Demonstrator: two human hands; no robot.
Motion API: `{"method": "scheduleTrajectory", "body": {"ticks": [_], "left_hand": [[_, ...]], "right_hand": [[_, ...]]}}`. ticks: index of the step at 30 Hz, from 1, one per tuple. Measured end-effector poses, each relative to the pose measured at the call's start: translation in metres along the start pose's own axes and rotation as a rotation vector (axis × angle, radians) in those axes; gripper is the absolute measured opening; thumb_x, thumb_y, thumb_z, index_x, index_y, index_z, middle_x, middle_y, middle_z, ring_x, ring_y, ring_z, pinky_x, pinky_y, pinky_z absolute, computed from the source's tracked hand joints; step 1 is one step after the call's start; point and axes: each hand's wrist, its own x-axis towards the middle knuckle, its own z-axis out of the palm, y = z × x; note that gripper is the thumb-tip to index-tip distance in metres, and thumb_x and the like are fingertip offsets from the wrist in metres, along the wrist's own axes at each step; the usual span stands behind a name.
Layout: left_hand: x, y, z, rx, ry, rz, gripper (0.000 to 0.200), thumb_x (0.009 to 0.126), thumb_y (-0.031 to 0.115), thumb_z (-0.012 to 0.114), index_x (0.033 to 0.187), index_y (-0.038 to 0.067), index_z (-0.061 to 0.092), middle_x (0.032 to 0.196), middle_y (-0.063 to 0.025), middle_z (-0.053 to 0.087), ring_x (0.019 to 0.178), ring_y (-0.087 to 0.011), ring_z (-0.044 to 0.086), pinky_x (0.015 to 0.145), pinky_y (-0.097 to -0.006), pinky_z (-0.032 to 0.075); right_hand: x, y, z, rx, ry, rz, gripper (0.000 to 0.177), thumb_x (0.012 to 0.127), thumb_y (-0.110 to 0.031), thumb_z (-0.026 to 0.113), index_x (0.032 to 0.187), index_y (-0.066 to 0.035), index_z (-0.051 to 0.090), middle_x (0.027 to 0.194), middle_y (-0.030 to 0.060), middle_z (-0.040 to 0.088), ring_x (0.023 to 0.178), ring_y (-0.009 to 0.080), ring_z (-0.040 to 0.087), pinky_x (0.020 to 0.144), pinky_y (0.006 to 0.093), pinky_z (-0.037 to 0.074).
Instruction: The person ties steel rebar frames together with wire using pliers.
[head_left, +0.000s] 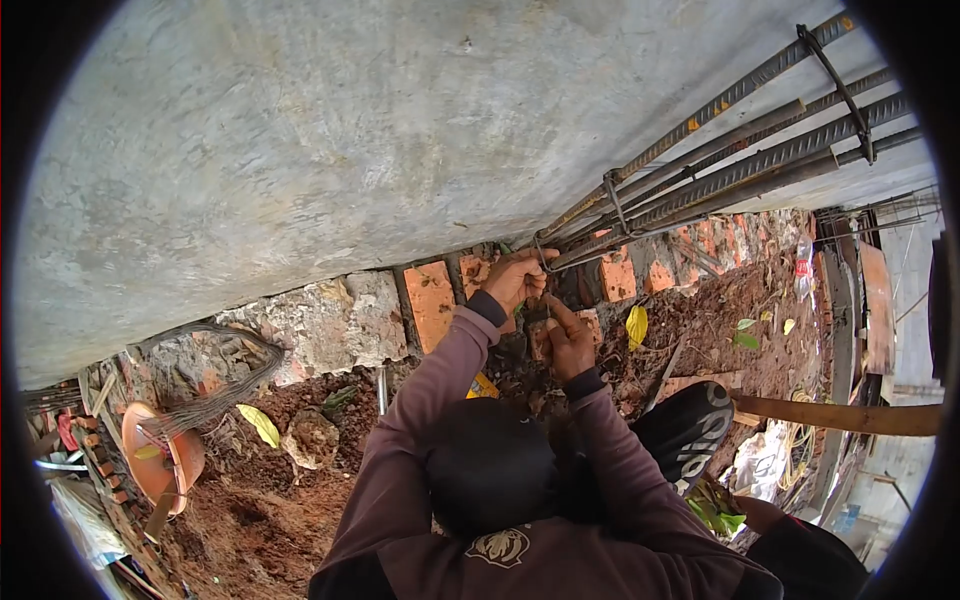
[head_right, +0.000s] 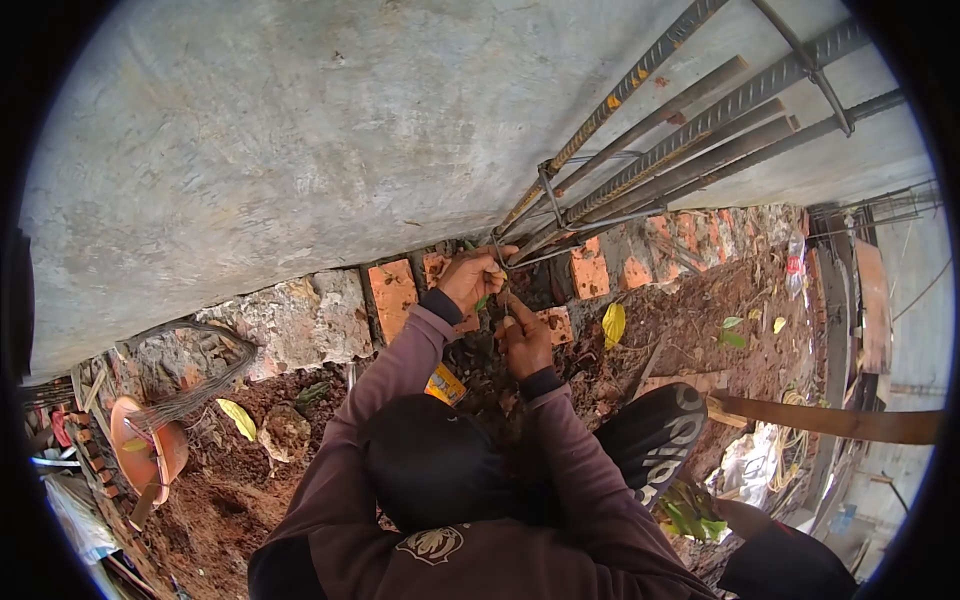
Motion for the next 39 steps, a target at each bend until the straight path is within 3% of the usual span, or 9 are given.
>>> {"method": "scheduleTrajectory", "body": {"ticks": [5,14,17,22,27,29,32,36,39], "left_hand": [[0.008,-0.001,-0.009,-0.021,-0.072,0.003,0.034,0.092,0.005,0.047,0.123,-0.002,0.061,0.071,-0.0028,0.057,0.061,-0.0120,0.053,0.059,-0.0261,0.047],[0.003,0.000,-0.012,0.031,-0.102,0.021,0.035,0.093,0.006,0.046,0.124,-0.001,0.061,0.069,-0.0007,0.052,0.060,-0.0097,0.047,0.058,-0.0240,0.045],[0.002,-0.003,-0.010,0.051,-0.101,0.042,0.037,0.092,0.006,0.045,0.126,-0.001,0.059,0.070,-0.0006,0.051,0.062,-0.0093,0.047,0.059,-0.0228,0.044],[-0.006,-0.006,-0.018,0.097,-0.207,0.091,0.036,0.099,0.015,0.045,0.130,0.001,0.055,0.079,-0.0024,0.058,0.065,-0.0116,0.055,0.062,-0.0250,0.050],[-0.004,-0.013,-0.013,-0.132,-0.233,0.193,0.032,0.099,0.018,0.049,0.125,0.000,0.058,0.107,-0.0095,0.065,0.094,-0.0177,0.065,0.088,-0.0295,0.052],[-0.004,-0.012,-0.010,-0.003,-0.170,0.192,0.030,0.098,0.016,0.052,0.123,0.001,0.060,0.108,-0.0095,0.066,0.094,-0.0182,0.065,0.088,-0.0298,0.052],[-0.005,-0.010,-0.007,0.167,-0.092,0.280,0.022,0.096,0.015,0.058,0.113,0.002,0.064,0.104,-0.0093,0.067,0.091,-0.0182,0.066,0.086,-0.0321,0.054],[0.006,-0.011,-0.007,0.339,-0.089,0.343,0.019,0.094,0.019,0.061,0.100,0.001,0.062,0.102,-0.0079,0.066,0.090,-0.0172,0.064,0.081,-0.0327,0.056],[0.023,-0.035,-0.012,0.422,-0.002,0.515,0.023,0.093,0.026,0.065,0.090,0.003,0.065,0.087,-0.0066,0.066,0.079,-0.0163,0.065,0.069,-0.0316,0.056]], "right_hand": [[0.008,-0.008,-0.002,-0.138,-0.004,-0.026,0.044,0.093,0.000,0.042,0.135,-0.004,0.054,0.077,0.0072,0.064,0.061,0.0116,0.056,0.058,0.0305,0.049],[0.005,-0.002,-0.002,-0.647,0.160,-0.417,0.036,0.084,-0.002,0.046,0.115,0.003,0.063,0.084,0.0245,0.068,0.074,0.0366,0.068,0.065,0.0421,0.052],[0.002,-0.045,0.022,-0.770,0.125,-0.430,0.026,0.083,-0.003,0.050,0.103,0.006,0.064,0.080,0.0235,0.068,0.069,0.0309,0.068,0.061,0.0400,0.053],[0.020,-0.096,0.025,-0.032,-0.127,0.161,0.022,0.096,-0.011,0.049,0.099,0.005,0.064,0.076,0.0083,0.063,0.063,0.0132,0.060,0.052,0.0276,0.045],[0.042,-0.090,0.009,0.763,-0.226,0.210,0.025,0.098,-0.008,0.045,0.110,0.010,0.058,0.097,0.0135,0.066,0.082,0.0192,0.066,0.067,0.0280,0.057],[0.049,-0.078,0.006,1.016,-0.450,0.116,0.031,0.098,-0.003,0.042,0.123,0.014,0.047,0.117,0.0206,0.062,0.101,0.0256,0.067,0.086,0.0335,0.060],[0.040,-0.071,0.004,1.127,-0.398,0.107,0.039,0.097,-0.003,0.044,0.132,0.015,0.040,0.131,0.0242,0.053,0.110,0.0267,0.064,0.088,0.0339,0.059],[0.034,-0.086,0.008,0.954,-0.467,0.029,0.047,0.096,-0.004,0.046,0.140,0.009,0.034,0.134,0.0253,0.051,0.105,0.0268,0.066,0.079,0.0335,0.061],[0.037,-0.093,-0.014,0.205,-0.392,0.072,0.042,0.096,-0.010,0.052,0.134,0.006,0.046,0.123,0.0227,0.061,0.089,0.0253,0.070,0.070,0.0320,0.061]]}}
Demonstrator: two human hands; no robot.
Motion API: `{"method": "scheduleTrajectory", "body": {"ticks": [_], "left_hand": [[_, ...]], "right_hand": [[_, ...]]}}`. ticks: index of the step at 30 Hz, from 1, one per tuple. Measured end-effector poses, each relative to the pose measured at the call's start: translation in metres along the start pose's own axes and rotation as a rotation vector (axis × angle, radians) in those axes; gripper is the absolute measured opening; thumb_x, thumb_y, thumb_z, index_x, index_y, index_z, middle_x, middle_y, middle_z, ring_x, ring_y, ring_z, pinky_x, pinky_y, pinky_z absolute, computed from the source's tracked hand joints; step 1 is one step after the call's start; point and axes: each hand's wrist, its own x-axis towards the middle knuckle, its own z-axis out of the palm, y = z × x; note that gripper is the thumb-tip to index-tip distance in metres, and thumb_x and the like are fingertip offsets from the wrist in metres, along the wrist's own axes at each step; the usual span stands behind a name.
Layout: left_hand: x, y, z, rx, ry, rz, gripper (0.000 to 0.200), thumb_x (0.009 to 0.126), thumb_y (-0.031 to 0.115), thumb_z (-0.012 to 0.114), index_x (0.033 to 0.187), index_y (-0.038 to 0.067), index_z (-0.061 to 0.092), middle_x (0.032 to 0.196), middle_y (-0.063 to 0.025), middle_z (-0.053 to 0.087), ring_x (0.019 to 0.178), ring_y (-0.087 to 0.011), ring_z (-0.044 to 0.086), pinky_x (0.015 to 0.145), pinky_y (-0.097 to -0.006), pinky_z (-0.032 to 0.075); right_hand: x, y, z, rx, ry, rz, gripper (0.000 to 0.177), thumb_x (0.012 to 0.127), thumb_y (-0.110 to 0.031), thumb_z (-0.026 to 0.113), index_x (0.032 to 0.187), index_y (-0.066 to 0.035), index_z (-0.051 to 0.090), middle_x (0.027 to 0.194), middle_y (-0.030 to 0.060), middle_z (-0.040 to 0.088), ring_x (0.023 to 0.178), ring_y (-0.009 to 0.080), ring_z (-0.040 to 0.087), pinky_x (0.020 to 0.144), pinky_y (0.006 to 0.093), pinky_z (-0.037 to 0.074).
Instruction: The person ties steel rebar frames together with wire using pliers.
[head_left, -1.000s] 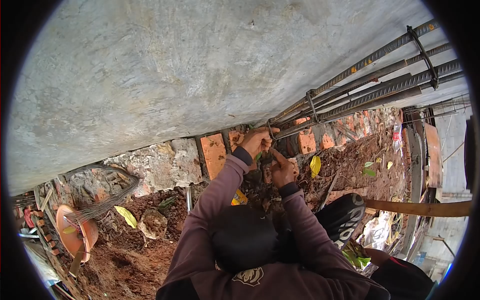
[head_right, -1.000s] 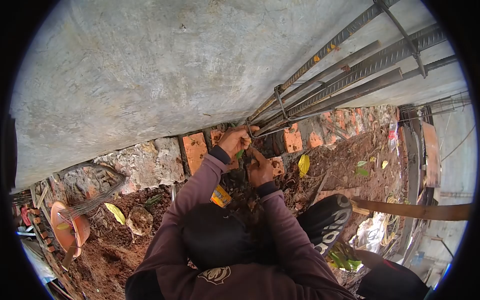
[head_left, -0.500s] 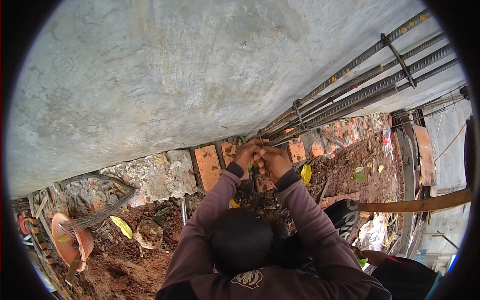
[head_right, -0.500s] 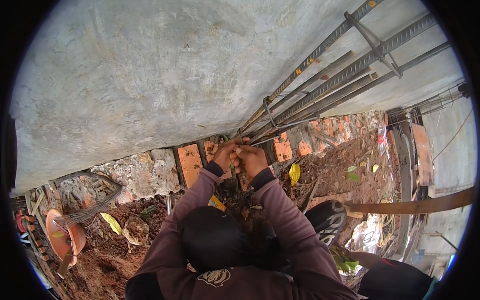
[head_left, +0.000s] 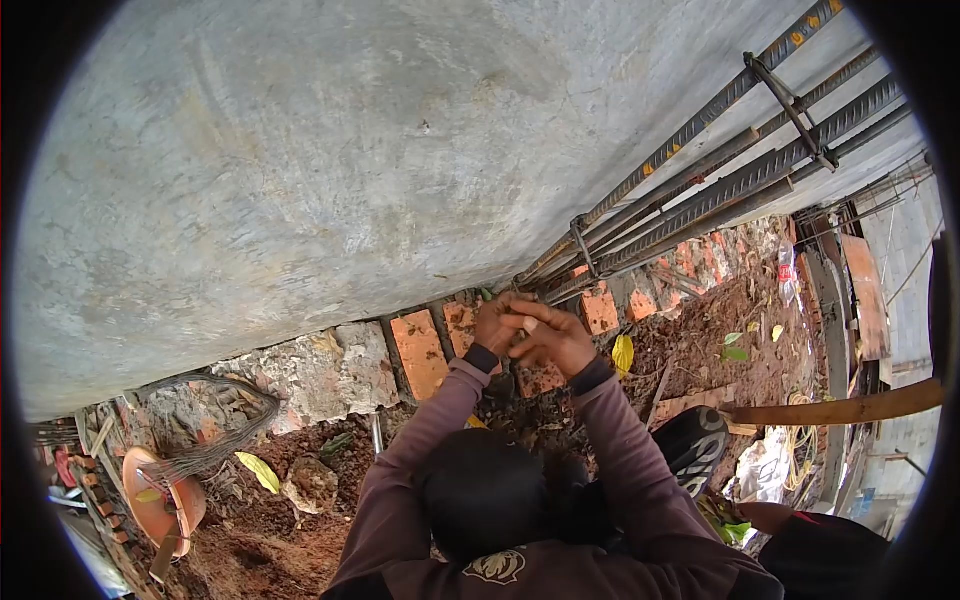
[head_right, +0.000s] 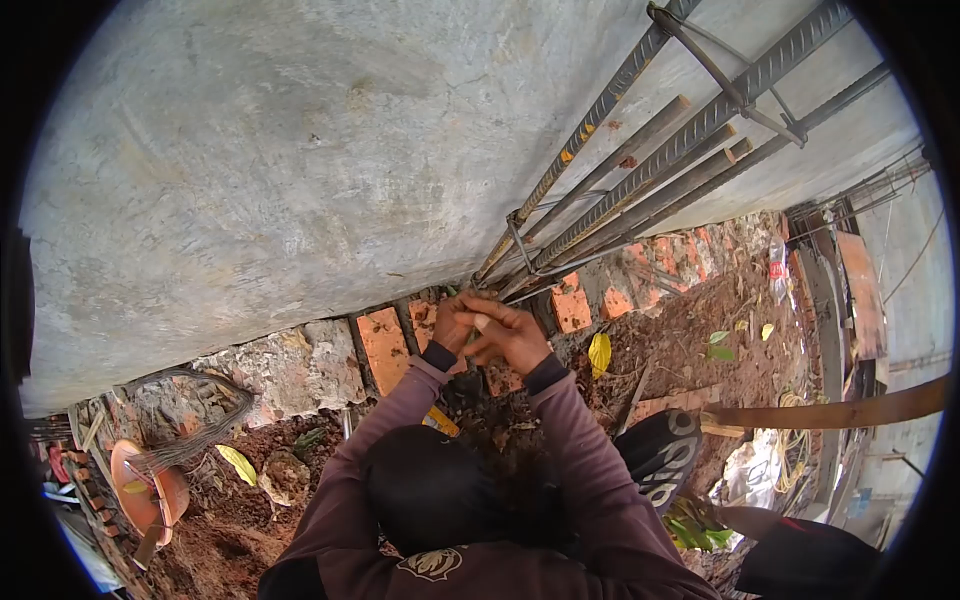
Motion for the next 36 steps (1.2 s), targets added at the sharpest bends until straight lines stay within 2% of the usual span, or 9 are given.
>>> {"method": "scheduleTrajectory", "body": {"ticks": [1,2,5,13,16,20,24,31,36], "left_hand": [[0.000,-0.008,0.000,0.078,0.068,0.082,0.025,0.092,0.029,0.066,0.087,0.005,0.067,0.078,-0.0062,0.067,0.073,-0.0160,0.066,0.064,-0.0313,0.057],[-0.001,0.023,0.006,0.222,0.125,-0.167,0.030,0.088,0.034,0.070,0.084,0.005,0.067,0.067,-0.0039,0.064,0.060,-0.0142,0.064,0.057,-0.0295,0.056],[0.004,0.034,0.015,0.002,0.213,-0.276,0.030,0.088,0.034,0.071,0.080,0.005,0.068,0.060,-0.0026,0.061,0.051,-0.0123,0.061,0.052,-0.0295,0.056],[0.020,0.052,0.004,0.023,0.175,-0.578,0.036,0.088,0.029,0.071,0.105,-0.003,0.067,0.078,-0.0084,0.063,0.068,-0.0197,0.067,0.063,-0.0327,0.063],[0.020,0.051,0.009,0.021,0.228,-0.591,0.037,0.088,0.028,0.070,0.107,-0.002,0.064,0.074,-0.0063,0.059,0.068,-0.0198,0.066,0.065,-0.0316,0.062],[0.018,0.050,0.006,-0.112,0.209,-0.639,0.026,0.091,0.024,0.065,0.104,0.002,0.059,0.076,-0.0037,0.057,0.071,-0.0192,0.066,0.068,-0.0306,0.062],[0.011,0.048,0.003,-0.141,0.182,-0.567,0.032,0.091,0.020,0.065,0.114,-0.003,0.062,0.085,-0.0094,0.063,0.075,-0.0215,0.068,0.070,-0.0315,0.062],[-0.011,0.048,-0.008,-0.128,0.063,-0.462,0.024,0.094,0.016,0.063,0.109,-0.003,0.062,0.095,-0.0124,0.067,0.086,-0.0219,0.069,0.078,-0.0339,0.060],[-0.007,0.063,-0.011,-0.028,-0.015,-0.516,0.026,0.093,0.018,0.065,0.108,-0.004,0.062,0.097,-0.0133,0.067,0.086,-0.0213,0.068,0.078,-0.0344,0.059]], "right_hand": [[-0.005,-0.002,-0.016,-0.071,0.033,0.015,0.038,0.096,-0.011,0.053,0.131,0.005,0.050,0.116,0.0196,0.064,0.084,0.0227,0.069,0.068,0.0309,0.060],[-0.009,-0.005,-0.038,-0.148,0.061,0.029,0.035,0.096,-0.013,0.054,0.127,0.004,0.054,0.109,0.0166,0.066,0.079,0.0202,0.069,0.066,0.0298,0.058],[-0.005,-0.011,-0.059,-0.205,0.258,-0.118,0.026,0.095,-0.012,0.055,0.115,0.003,0.062,0.096,0.0116,0.069,0.073,0.0183,0.068,0.065,0.0306,0.056],[0.066,0.015,-0.074,-0.335,0.206,-0.408,0.018,0.083,-0.001,0.057,0.098,0.004,0.065,0.085,0.0084,0.067,0.074,0.0207,0.065,0.067,0.0340,0.052],[0.058,0.014,-0.085,-0.262,0.090,-0.337,0.016,0.081,-0.003,0.061,0.095,0.004,0.065,0.082,0.0090,0.068,0.076,0.0183,0.063,0.067,0.0345,0.051],[0.054,0.015,-0.073,-0.426,0.337,-0.298,0.011,0.079,-0.007,0.066,0.086,0.001,0.064,0.075,0.0111,0.067,0.071,0.0198,0.064,0.065,0.0353,0.050],[0.028,0.032,-0.065,-0.678,0.601,-0.500,0.013,0.077,-0.010,0.073,0.081,0.002,0.068,0.076,0.0140,0.068,0.071,0.0209,0.066,0.064,0.0364,0.051],[0.013,0.071,-0.010,0.096,0.669,-0.246,0.023,0.082,-0.018,0.074,0.087,0.003,0.068,0.074,0.0116,0.069,0.068,0.0164,0.065,0.061,0.0363,0.051],[0.012,0.088,0.007,-0.202,0.704,-0.450,0.020,0.086,-0.015,0.071,0.088,0.004,0.067,0.073,0.0103,0.068,0.066,0.0115,0.062,0.059,0.0314,0.051]]}}
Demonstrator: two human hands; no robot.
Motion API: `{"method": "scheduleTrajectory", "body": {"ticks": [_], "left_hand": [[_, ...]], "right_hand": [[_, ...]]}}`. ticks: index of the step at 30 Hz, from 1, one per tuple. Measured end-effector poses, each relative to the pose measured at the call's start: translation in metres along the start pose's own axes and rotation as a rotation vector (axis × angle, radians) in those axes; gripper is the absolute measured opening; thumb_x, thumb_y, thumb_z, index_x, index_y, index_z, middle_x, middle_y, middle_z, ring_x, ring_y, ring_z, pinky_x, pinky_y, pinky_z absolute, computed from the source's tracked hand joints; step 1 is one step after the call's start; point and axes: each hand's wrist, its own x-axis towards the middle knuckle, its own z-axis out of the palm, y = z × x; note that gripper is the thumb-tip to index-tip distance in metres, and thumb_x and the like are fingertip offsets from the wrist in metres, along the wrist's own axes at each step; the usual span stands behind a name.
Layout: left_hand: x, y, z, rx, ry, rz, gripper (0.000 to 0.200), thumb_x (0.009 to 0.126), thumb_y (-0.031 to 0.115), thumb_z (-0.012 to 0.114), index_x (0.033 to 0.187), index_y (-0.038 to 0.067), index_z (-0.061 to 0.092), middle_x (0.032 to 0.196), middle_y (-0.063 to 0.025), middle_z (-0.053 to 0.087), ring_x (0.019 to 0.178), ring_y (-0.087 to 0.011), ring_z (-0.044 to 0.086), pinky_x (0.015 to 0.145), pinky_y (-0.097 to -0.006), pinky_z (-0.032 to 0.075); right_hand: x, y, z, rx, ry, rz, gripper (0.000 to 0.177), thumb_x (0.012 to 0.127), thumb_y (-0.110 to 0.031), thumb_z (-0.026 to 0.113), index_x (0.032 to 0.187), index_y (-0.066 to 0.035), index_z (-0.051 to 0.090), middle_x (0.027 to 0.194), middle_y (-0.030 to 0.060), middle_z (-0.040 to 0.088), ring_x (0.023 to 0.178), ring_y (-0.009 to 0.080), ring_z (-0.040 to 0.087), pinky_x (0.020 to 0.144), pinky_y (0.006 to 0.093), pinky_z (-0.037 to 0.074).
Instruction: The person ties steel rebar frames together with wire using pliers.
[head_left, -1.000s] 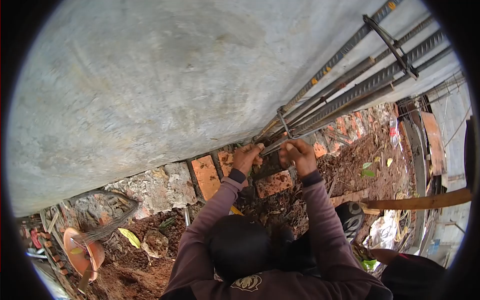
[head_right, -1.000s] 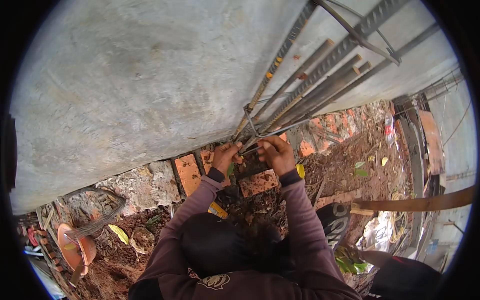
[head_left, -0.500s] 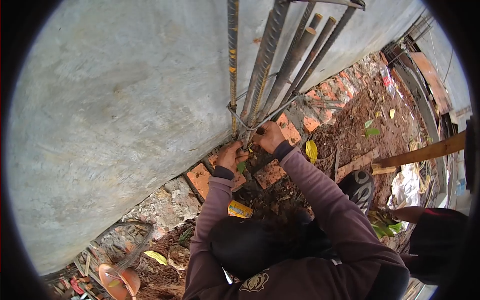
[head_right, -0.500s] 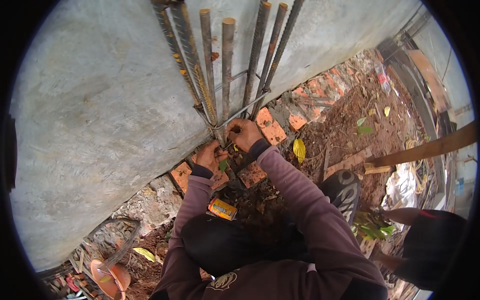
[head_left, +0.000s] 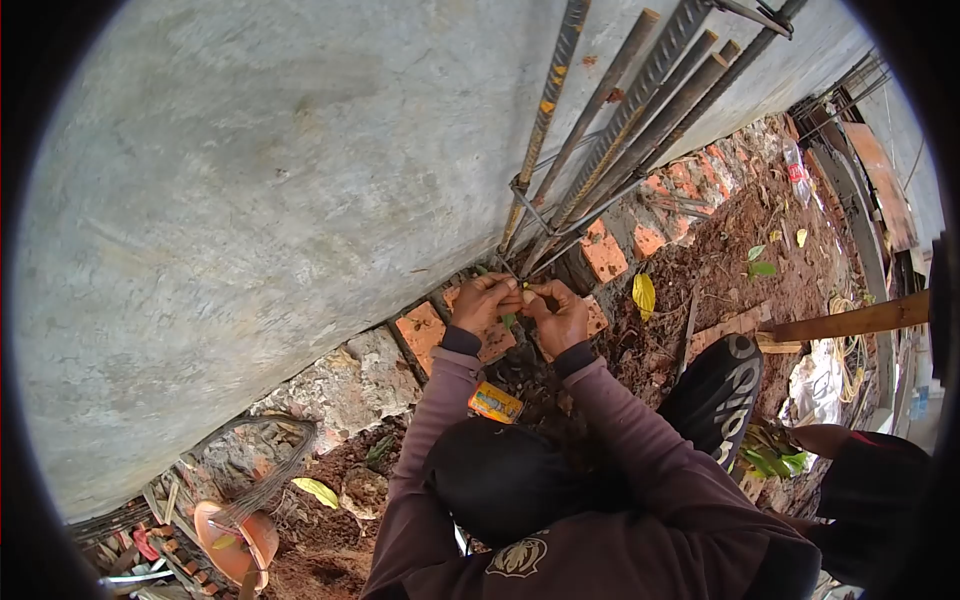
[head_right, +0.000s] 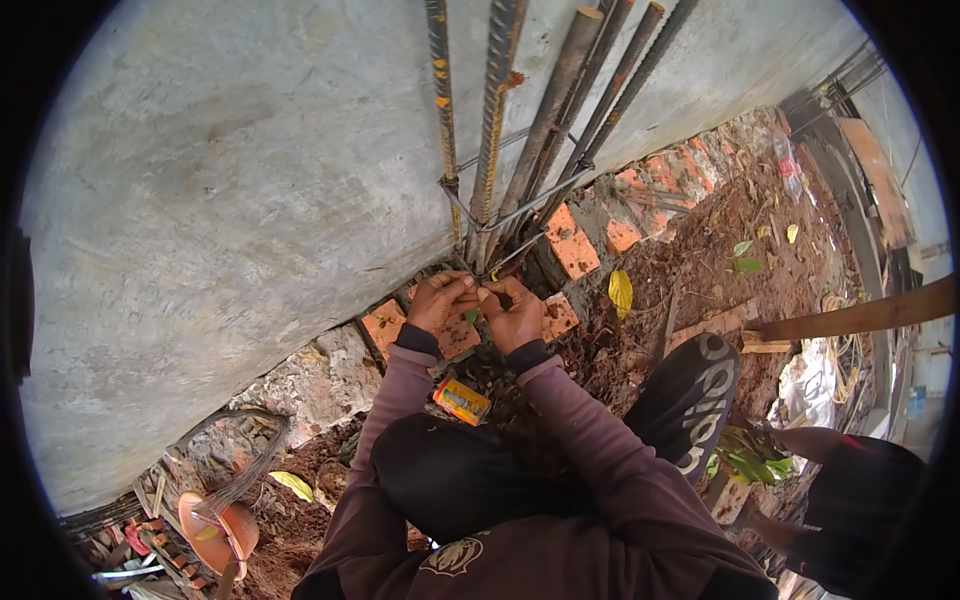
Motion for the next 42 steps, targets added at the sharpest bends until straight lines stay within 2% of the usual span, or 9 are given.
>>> {"method": "scheduleTrajectory", "body": {"ticks": [4,11,15,20,23,28,32,40,42], "left_hand": [[0.007,0.003,-0.007,0.179,-0.017,-0.051,0.033,0.091,0.024,0.067,0.106,-0.006,0.063,0.091,-0.0134,0.067,0.079,-0.0198,0.067,0.072,-0.0320,0.059],[0.000,0.013,-0.014,0.287,-0.052,-0.119,0.036,0.092,0.029,0.066,0.105,-0.005,0.064,0.088,-0.0116,0.067,0.077,-0.0183,0.066,0.070,-0.0320,0.058],[0.012,0.014,-0.030,0.413,-0.083,-0.112,0.036,0.092,0.029,0.065,0.106,-0.003,0.066,0.090,-0.0096,0.068,0.075,-0.0154,0.065,0.070,-0.0294,0.057],[0.022,0.017,-0.034,0.686,-0.045,0.048,0.033,0.094,0.029,0.062,0.107,0.000,0.070,0.090,-0.0080,0.070,0.071,-0.0133,0.062,0.063,-0.0285,0.053],[0.012,0.019,-0.028,0.830,0.002,0.080,0.029,0.093,0.028,0.062,0.101,0.002,0.073,0.088,-0.0106,0.072,0.070,-0.0151,0.064,0.062,-0.0317,0.052],[-0.009,0.022,-0.014,0.916,0.071,0.342,0.022,0.088,0.021,0.064,0.093,0.003,0.075,0.084,-0.0142,0.071,0.071,-0.0228,0.066,0.066,-0.0363,0.051],[-0.003,0.019,-0.019,0.998,-0.013,0.598,0.020,0.086,0.016,0.064,0.091,0.000,0.074,0.086,-0.0149,0.070,0.073,-0.0285,0.065,0.068,-0.0380,0.051],[-0.015,0.053,-0.001,1.230,-0.108,0.613,0.021,0.084,0.011,0.061,0.096,-0.001,0.073,0.087,-0.0151,0.068,0.073,-0.0313,0.065,0.067,-0.0395,0.051],[-0.016,0.054,0.004,1.294,-0.109,0.669,0.022,0.083,0.012,0.060,0.097,0.000,0.073,0.084,-0.0143,0.067,0.072,-0.0325,0.064,0.066,-0.0398,0.051]], "right_hand": [[0.015,-0.030,-0.026,0.054,-0.256,0.170,0.020,0.086,-0.015,0.071,0.085,0.004,0.065,0.073,0.0114,0.067,0.063,0.0128,0.063,0.057,0.0279,0.052],[0.030,-0.032,-0.006,0.332,-0.025,0.665,0.013,0.085,-0.009,0.069,0.088,-0.001,0.059,0.072,0.0075,0.060,0.059,0.0176,0.062,0.056,0.0344,0.059],[0.037,-0.023,-0.021,0.165,-0.236,0.739,0.011,0.091,-0.010,0.060,0.086,-0.001,0.058,0.067,0.0078,0.058,0.053,0.0211,0.060,0.041,0.0361,0.044],[0.033,-0.035,-0.020,-0.766,-0.280,0.035,0.028,0.091,-0.025,0.059,0.085,0.000,0.069,0.082,0.0157,0.066,0.073,0.0289,0.061,0.071,0.0397,0.046],[0.022,-0.034,-0.011,-0.656,-0.184,0.140,0.030,0.091,-0.027,0.057,0.092,0.000,0.069,0.078,0.0228,0.065,0.073,0.0401,0.060,0.068,0.0467,0.046],[0.002,-0.023,0.020,0.036,0.080,0.474,0.027,0.093,-0.019,0.059,0.079,0.002,0.066,0.066,0.0002,0.053,0.061,0.0104,0.044,0.057,0.0309,0.036],[-0.009,-0.013,0.025,0.389,0.080,0.563,0.023,0.096,-0.021,0.058,0.090,-0.002,0.068,0.063,-0.0030,0.051,0.051,0.0048,0.039,0.048,0.0260,0.031],[-0.018,0.005,0.041,0.285,0.072,0.327,0.025,0.099,-0.022,0.053,0.093,-0.002,0.066,0.061,0.0014,0.056,0.050,0.0097,0.047,0.049,0.0281,0.040],[-0.017,0.023,0.051,0.210,0.167,0.107,0.022,0.098,-0.019,0.054,0.095,-0.001,0.066,0.064,0.0047,0.059,0.055,0.0139,0.051,0.053,0.0310,0.042]]}}
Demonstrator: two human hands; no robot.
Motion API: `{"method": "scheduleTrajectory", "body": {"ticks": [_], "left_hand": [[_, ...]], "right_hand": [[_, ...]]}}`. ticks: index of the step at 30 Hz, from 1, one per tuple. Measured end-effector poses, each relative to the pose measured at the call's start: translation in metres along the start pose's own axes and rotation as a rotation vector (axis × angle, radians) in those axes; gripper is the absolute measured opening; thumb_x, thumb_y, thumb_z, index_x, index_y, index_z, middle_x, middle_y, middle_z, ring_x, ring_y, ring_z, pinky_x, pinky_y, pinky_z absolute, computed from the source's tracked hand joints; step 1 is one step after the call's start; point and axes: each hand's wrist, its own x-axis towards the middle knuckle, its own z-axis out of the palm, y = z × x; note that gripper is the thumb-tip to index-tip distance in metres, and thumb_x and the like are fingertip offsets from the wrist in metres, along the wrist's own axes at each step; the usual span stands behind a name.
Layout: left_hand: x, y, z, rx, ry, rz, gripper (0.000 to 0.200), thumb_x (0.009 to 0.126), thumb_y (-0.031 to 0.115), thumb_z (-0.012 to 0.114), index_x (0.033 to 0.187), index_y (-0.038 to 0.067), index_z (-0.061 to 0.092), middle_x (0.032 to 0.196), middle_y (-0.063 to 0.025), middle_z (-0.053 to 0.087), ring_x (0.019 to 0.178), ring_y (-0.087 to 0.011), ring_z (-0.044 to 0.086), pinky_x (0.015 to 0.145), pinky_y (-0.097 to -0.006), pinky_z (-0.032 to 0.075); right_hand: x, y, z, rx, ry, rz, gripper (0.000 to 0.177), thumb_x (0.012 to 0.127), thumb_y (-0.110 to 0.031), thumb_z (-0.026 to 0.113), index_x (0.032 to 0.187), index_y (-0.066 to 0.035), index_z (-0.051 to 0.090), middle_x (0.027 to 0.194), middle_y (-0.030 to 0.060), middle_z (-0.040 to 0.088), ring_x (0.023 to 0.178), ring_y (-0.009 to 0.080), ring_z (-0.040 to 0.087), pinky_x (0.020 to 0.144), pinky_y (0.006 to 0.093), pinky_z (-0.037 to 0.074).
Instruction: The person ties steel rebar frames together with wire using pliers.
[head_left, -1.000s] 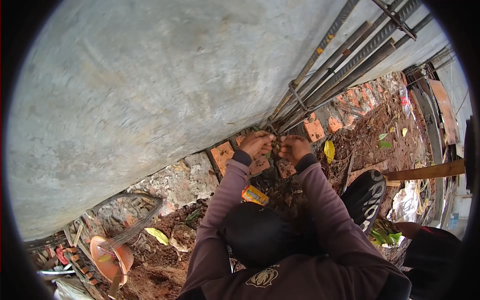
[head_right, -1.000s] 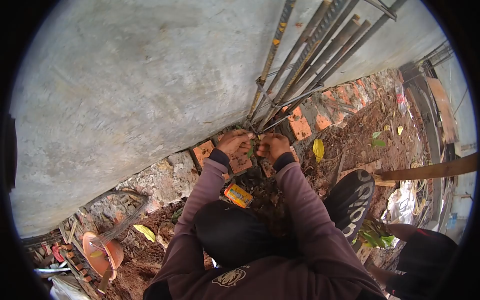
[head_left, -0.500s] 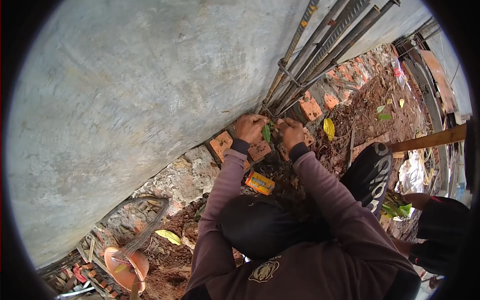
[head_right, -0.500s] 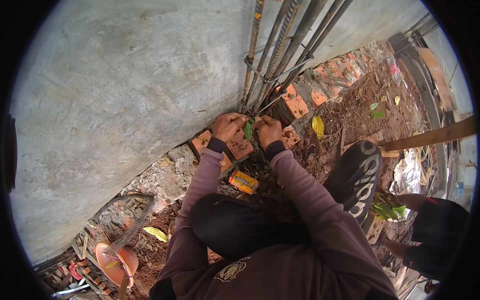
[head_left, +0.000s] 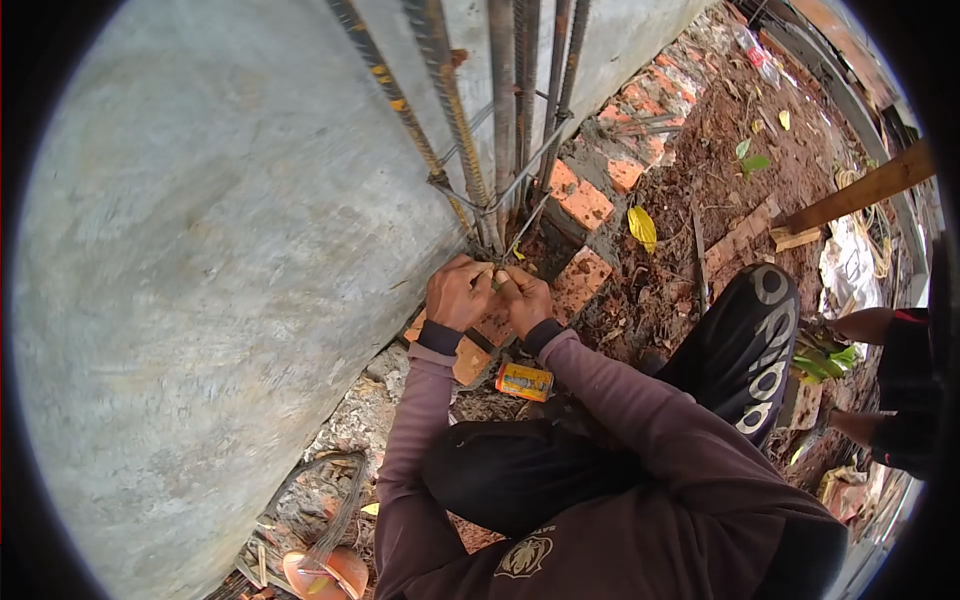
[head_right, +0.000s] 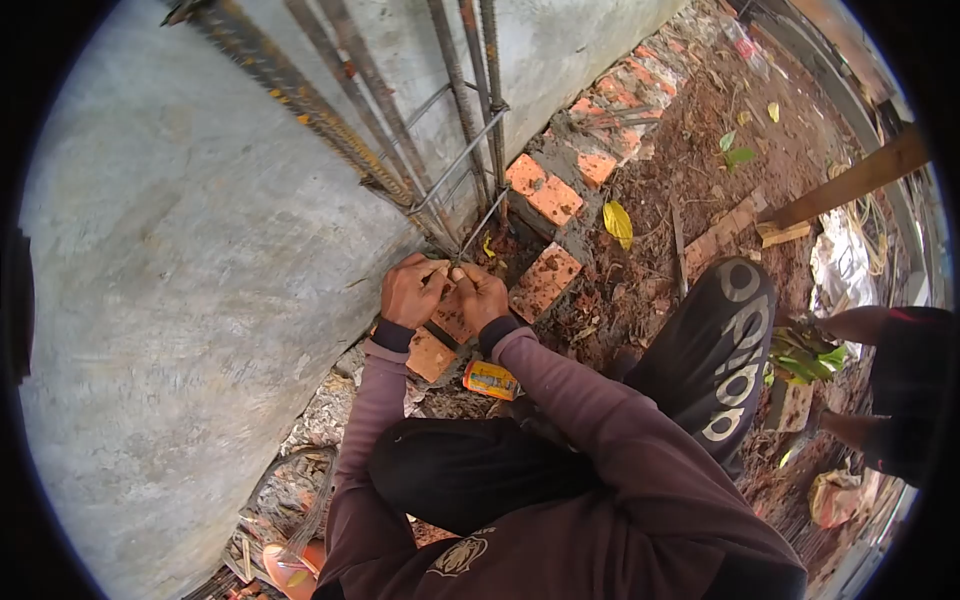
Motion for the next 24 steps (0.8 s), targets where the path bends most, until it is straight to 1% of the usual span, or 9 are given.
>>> {"method": "scheduleTrajectory", "body": {"ticks": [2,5,8,11,14,17,20,23,24], "left_hand": [[-0.002,0.005,0.002,0.055,-0.002,-0.010,0.020,0.083,0.012,0.061,0.094,0.001,0.073,0.083,-0.0145,0.066,0.073,-0.0337,0.064,0.067,-0.0407,0.051],[-0.003,0.012,0.004,0.097,0.026,-0.017,0.019,0.083,0.013,0.061,0.092,0.001,0.073,0.083,-0.0145,0.065,0.073,-0.0344,0.064,0.067,-0.0411,0.051],[-0.004,0.018,0.007,0.112,0.060,-0.029,0.019,0.083,0.011,0.061,0.094,0.000,0.073,0.084,-0.0153,0.066,0.073,-0.0333,0.065,0.065,-0.0386,0.052],[-0.006,0.022,0.011,0.088,0.112,-0.042,0.019,0.082,0.010,0.062,0.094,0.000,0.073,0.085,-0.0158,0.067,0.073,-0.0325,0.066,0.064,-0.0369,0.052],[-0.006,0.024,0.012,0.102,0.119,-0.082,0.018,0.082,0.010,0.063,0.094,0.001,0.073,0.084,-0.0160,0.067,0.072,-0.0324,0.066,0.063,-0.0364,0.051],[-0.006,0.036,0.016,0.134,0.055,-0.164,0.017,0.082,0.011,0.063,0.092,0.001,0.072,0.088,-0.0164,0.067,0.077,-0.0336,0.066,0.066,-0.0391,0.052],[0.000,0.040,0.016,0.189,0.011,-0.083,0.019,0.081,0.012,0.062,0.095,0.001,0.071,0.090,-0.0171,0.067,0.080,-0.0343,0.065,0.068,-0.0411,0.052],[0.002,0.047,0.006,0.187,-0.109,-0.104,0.025,0.080,0.012,0.060,0.101,0.001,0.070,0.092,-0.0171,0.066,0.081,-0.0346,0.065,0.068,-0.0411,0.052],[0.003,0.050,0.003,0.171,-0.160,-0.145,0.027,0.080,0.012,0.060,0.103,0.001,0.070,0.093,-0.0169,0.066,0.081,-0.0348,0.065,0.069,-0.0409,0.052]], "right_hand": [[0.003,0.004,-0.007,-0.190,-0.007,-0.165,0.016,0.094,-0.013,0.057,0.097,0.001,0.065,0.077,0.0097,0.064,0.068,0.0194,0.057,0.061,0.0334,0.045],[0.007,0.012,-0.004,-0.320,0.026,-0.180,0.013,0.092,-0.007,0.057,0.095,0.003,0.064,0.085,0.0124,0.063,0.074,0.0202,0.058,0.065,0.0317,0.045],[0.003,0.013,0.012,0.066,0.078,-0.043,0.011,0.091,-0.003,0.055,0.094,0.005,0.064,0.085,0.0122,0.059,0.076,0.0205,0.058,0.067,0.0303,0.044],[0.005,0.022,0.025,0.222,0.143,-0.054,0.011,0.090,0.000,0.055,0.094,0.006,0.063,0.079,0.0104,0.055,0.074,0.0192,0.056,0.067,0.0296,0.044],[0.004,0.014,0.018,0.083,0.124,-0.059,0.010,0.090,0.000,0.057,0.095,0.005,0.063,0.079,0.0082,0.055,0.076,0.0165,0.056,0.068,0.0290,0.044],[0.005,0.066,0.045,0.348,0.111,-0.065,0.010,0.091,0.000,0.057,0.096,0.004,0.064,0.084,0.0059,0.059,0.079,0.0135,0.056,0.069,0.0290,0.045],[0.006,0.061,0.049,0.771,0.044,0.074,0.007,0.090,0.002,0.057,0.095,0.001,0.061,0.089,0.0036,0.061,0.082,0.0121,0.057,0.071,0.0295,0.047],[0.006,-0.006,0.009,0.784,-0.185,0.344,0.006,0.090,0.003,0.053,0.093,0.000,0.057,0.096,0.0031,0.061,0.089,0.0108,0.057,0.077,0.0290,0.049],[0.006,0.023,0.010,0.761,-0.276,0.344,0.005,0.093,0.000,0.050,0.096,-0.002,0.054,0.102,0.0066,0.061,0.097,0.0160,0.060,0.085,0.0310,0.050]]}}
